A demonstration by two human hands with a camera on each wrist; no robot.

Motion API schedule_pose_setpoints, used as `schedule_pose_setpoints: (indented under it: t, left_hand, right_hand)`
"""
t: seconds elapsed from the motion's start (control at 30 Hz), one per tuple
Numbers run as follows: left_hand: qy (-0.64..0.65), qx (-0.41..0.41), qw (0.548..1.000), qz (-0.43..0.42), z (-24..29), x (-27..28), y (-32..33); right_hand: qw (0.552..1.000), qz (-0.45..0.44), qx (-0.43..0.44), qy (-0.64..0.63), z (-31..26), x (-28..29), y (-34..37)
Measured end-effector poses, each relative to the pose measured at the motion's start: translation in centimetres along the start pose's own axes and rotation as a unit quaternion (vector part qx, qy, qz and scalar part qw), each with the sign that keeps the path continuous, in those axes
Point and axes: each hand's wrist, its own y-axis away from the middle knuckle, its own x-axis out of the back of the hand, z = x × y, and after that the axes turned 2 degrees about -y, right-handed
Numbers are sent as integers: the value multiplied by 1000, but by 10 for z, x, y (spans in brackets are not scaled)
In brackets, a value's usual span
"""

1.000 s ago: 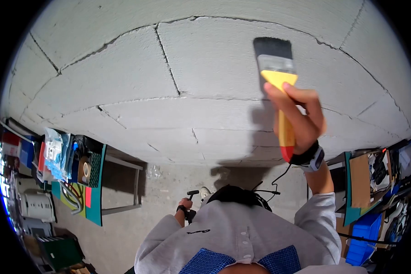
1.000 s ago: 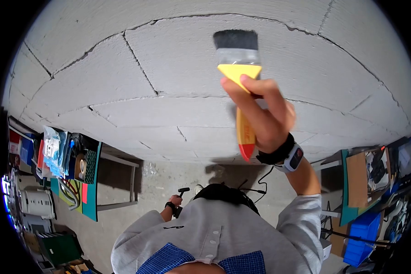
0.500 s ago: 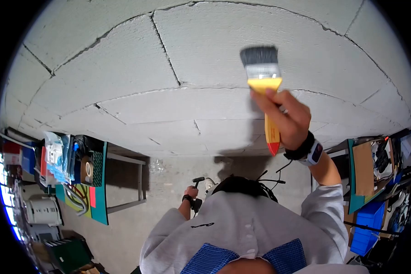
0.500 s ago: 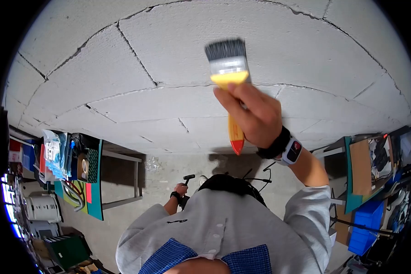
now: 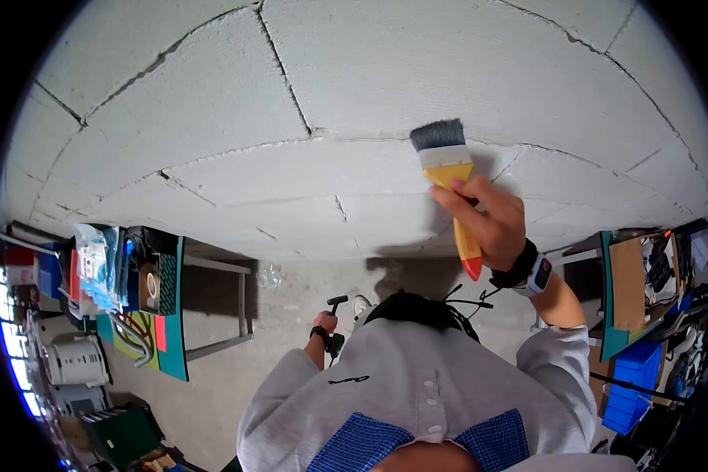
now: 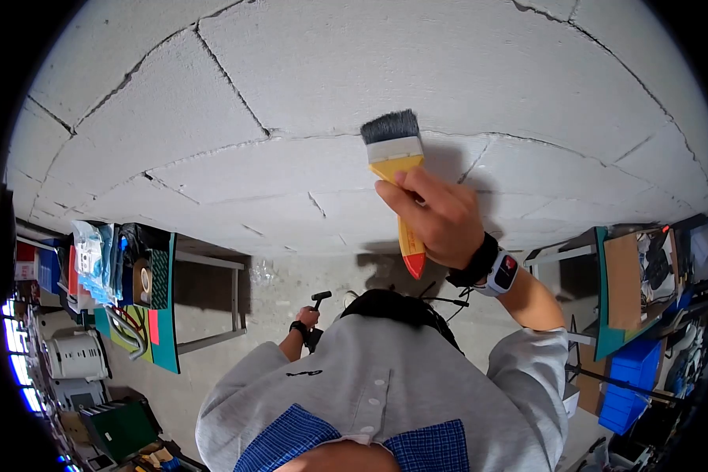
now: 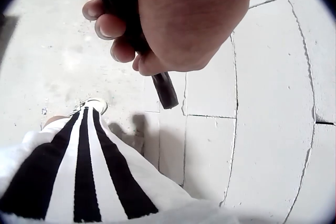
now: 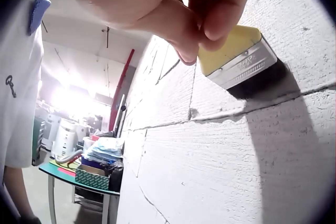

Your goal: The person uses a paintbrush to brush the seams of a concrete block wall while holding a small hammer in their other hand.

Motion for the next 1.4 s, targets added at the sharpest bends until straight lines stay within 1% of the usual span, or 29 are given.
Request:
schedule_pose_setpoints:
  t: [0.07,0.1,0.17,0.2,0.27,0.3,0.43,0.5,0.53,0.6,0.63,0.7,0.73,0.8,0.83,0.9,0.93,1.0,1.07,1.13,1.17,1.2,1.27,1.33,1.4]
  left_hand:
    - [-14,-7,1000,-9,5,3,0]
    - [-17,-7,1000,-10,4,3,-1]
    - [-13,-14,1000,-8,6,1,-5]
    - [-16,-15,1000,-9,6,0,-6]
    - [8,-9,1000,-2,6,-3,-8]
    - [9,-5,1000,-5,9,-2,-4]
    - [-3,-18,1000,0,0,-8,-9]
    - [-19,-3,1000,-22,-1,-6,-8]
    - [-22,-3,1000,-22,-2,-5,-7]
    - [-20,0,999,-25,-1,-2,-5]
    - [-22,-3,999,-25,2,0,-6]
    - [-22,2,999,-29,1,1,-4]
    - [-21,2,999,-30,0,-1,-5]
    - [-20,3,1000,-17,-2,-3,-6]
    - [-21,3,1000,-17,-4,-5,-7]
    - [-37,-8,999,-17,-3,-4,-10]
    - [-39,-12,999,-15,-3,-2,-11]
    - [-38,-14,999,-26,0,-1,-13]
    - [-71,-44,996,-35,1,-1,-19]
    - [-91,-54,994,-33,3,-1,-20]
    - [-86,-46,994,-38,3,-1,-21]
    - [-82,-38,995,-42,6,-1,-22]
    - [-63,-26,997,-30,10,-3,-21]
    - [-56,-27,998,-30,18,0,-16]
    - [-51,-22,998,-32,22,-1,-17]
  right_hand:
    - [999,42,9,-3,-1,6,-4]
    - [999,42,6,-3,1,5,-4]
    - [992,111,35,41,8,-1,-5]
    - [992,112,33,43,8,-3,-2]
    - [998,32,12,43,5,-9,6]
    - [1000,8,-6,10,2,-12,11]
    - [999,32,20,-5,2,-7,9]
    - [994,104,30,26,5,-4,6]
    - [994,104,28,27,6,-5,7]
    - [998,45,19,34,7,-6,8]
    - [998,46,18,37,7,-9,12]
    - [1000,-7,1,-6,4,-14,23]
    - [1000,-8,2,-5,4,-11,24]
    - [1000,28,1,0,4,-3,22]
    - [1000,29,0,0,5,-1,21]
    - [997,68,-16,16,11,2,19]
    - [997,72,-17,19,10,2,21]
    - [999,-1,-39,6,9,-1,27]
    - [999,-11,-40,11,7,4,30]
    - [997,20,-62,-48,7,18,23]
    - [998,56,-42,-4,9,24,21]
    - [998,61,-34,6,11,30,18]
    - [989,140,-37,34,13,43,10]
    - [989,138,-45,41,15,56,-1]
    - [983,155,-67,70,18,61,-7]
